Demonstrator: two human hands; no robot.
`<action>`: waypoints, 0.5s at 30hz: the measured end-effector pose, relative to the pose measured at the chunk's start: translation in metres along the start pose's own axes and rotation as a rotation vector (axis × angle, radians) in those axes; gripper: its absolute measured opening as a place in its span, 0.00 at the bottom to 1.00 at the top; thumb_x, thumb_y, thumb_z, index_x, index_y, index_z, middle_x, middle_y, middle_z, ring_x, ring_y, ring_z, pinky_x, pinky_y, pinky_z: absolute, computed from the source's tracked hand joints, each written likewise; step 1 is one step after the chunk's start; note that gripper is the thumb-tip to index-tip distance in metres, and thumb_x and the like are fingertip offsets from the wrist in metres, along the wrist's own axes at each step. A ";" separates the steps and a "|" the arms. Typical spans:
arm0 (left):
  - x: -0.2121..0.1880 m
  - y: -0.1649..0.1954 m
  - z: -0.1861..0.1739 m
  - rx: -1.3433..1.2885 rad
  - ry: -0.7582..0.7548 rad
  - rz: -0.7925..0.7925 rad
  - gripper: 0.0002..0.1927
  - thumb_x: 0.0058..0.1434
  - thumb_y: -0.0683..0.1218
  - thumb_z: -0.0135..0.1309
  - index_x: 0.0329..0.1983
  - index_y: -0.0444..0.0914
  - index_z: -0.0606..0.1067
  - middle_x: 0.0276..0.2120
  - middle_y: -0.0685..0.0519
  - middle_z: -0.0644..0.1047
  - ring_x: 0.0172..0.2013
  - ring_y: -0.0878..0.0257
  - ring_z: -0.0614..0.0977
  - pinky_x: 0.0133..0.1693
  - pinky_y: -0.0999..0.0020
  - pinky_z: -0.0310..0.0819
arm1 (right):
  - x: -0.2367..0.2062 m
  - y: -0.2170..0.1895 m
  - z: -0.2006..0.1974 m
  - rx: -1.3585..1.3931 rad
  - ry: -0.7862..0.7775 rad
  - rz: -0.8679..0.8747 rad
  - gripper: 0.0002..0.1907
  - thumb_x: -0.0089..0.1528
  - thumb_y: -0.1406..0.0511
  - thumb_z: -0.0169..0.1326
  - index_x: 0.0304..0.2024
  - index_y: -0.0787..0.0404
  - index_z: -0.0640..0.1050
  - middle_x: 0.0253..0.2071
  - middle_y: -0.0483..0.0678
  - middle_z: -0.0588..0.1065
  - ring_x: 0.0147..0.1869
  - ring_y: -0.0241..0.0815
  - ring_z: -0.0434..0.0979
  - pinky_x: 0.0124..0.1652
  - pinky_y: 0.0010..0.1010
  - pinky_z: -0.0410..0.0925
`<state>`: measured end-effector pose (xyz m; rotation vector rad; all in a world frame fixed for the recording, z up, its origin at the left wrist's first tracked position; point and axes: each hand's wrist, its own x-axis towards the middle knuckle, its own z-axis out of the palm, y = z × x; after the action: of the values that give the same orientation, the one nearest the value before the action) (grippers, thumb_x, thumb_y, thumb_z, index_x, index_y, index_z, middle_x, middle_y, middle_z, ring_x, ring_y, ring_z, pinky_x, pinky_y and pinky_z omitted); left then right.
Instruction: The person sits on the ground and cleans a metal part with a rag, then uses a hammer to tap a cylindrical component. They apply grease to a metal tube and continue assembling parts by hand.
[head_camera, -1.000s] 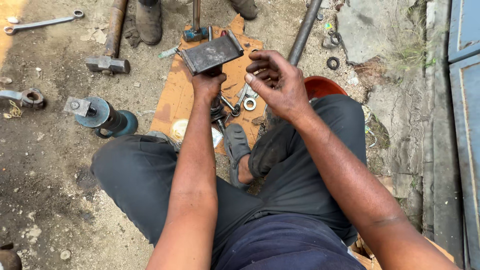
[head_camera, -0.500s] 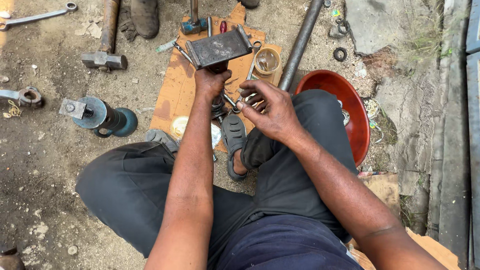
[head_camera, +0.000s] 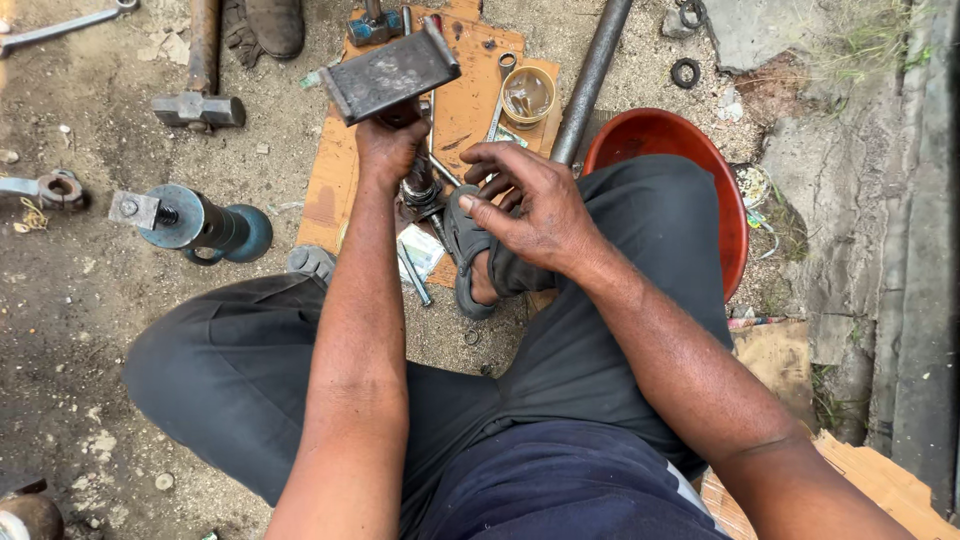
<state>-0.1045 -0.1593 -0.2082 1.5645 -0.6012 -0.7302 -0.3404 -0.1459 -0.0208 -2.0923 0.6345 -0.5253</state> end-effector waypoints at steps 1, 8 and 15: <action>0.000 0.000 -0.001 0.022 0.019 -0.032 0.24 0.47 0.41 0.72 0.47 0.36 0.77 0.43 0.52 0.83 0.43 0.62 0.84 0.48 0.68 0.80 | -0.003 0.002 -0.004 0.014 -0.002 -0.017 0.23 0.64 0.64 0.64 0.60 0.61 0.75 0.51 0.49 0.80 0.48 0.36 0.86 0.46 0.29 0.80; -0.003 0.003 -0.004 0.037 0.063 -0.062 0.24 0.47 0.40 0.71 0.46 0.34 0.76 0.42 0.49 0.81 0.42 0.59 0.84 0.45 0.64 0.83 | -0.018 -0.003 -0.036 0.051 0.067 0.031 0.24 0.64 0.64 0.64 0.62 0.59 0.74 0.50 0.48 0.80 0.48 0.35 0.85 0.43 0.28 0.79; -0.010 0.008 -0.002 -0.011 0.085 -0.066 0.25 0.46 0.39 0.69 0.47 0.35 0.74 0.42 0.50 0.82 0.42 0.58 0.85 0.45 0.64 0.83 | -0.033 -0.008 -0.040 0.064 0.079 -0.006 0.25 0.65 0.64 0.64 0.63 0.59 0.73 0.51 0.49 0.80 0.48 0.36 0.85 0.43 0.27 0.80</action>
<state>-0.1087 -0.1515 -0.1993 1.6031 -0.4839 -0.7117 -0.3869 -0.1467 0.0031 -2.0223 0.6488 -0.6261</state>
